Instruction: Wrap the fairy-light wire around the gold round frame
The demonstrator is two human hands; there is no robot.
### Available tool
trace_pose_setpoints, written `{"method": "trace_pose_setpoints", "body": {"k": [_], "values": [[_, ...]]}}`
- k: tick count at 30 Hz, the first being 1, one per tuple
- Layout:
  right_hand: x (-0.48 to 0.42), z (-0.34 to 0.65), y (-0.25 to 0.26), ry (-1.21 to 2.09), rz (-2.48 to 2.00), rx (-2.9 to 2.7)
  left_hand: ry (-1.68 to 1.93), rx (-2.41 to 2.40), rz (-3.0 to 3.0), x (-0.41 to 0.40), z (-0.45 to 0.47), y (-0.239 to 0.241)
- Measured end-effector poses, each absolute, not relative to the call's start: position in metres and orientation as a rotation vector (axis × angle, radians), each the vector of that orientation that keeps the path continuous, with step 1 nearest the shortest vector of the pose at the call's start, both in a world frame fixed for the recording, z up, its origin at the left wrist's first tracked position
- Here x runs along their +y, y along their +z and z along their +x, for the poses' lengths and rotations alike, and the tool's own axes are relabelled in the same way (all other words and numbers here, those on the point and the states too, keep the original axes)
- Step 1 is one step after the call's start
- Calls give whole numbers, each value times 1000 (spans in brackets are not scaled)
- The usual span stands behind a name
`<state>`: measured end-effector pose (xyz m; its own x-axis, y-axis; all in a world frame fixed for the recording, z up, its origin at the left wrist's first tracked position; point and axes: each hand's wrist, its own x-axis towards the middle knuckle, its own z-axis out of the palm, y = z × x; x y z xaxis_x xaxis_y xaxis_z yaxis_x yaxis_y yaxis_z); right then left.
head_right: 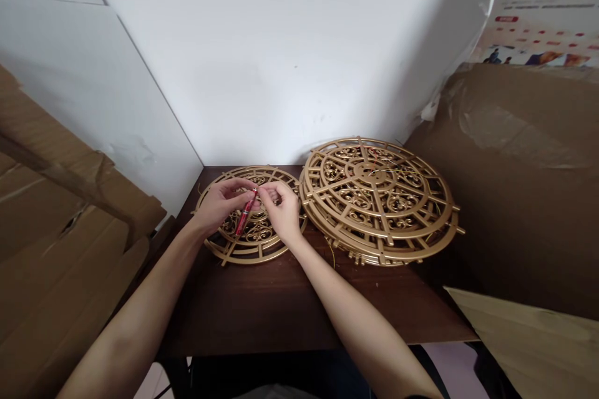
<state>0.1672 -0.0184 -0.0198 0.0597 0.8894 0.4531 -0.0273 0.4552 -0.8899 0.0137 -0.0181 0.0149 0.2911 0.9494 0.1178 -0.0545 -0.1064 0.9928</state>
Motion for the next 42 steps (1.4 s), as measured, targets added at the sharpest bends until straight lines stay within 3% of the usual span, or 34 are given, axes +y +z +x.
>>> {"method": "trace_pose_setpoints", "body": {"k": [32, 42], "values": [[-18, 168, -8, 1021, -816, -1185, 1129, 884, 1387, -24, 20, 23], [-19, 172, -11, 875, -762, -1342, 1185, 853, 1343, -21, 20, 20]]}}
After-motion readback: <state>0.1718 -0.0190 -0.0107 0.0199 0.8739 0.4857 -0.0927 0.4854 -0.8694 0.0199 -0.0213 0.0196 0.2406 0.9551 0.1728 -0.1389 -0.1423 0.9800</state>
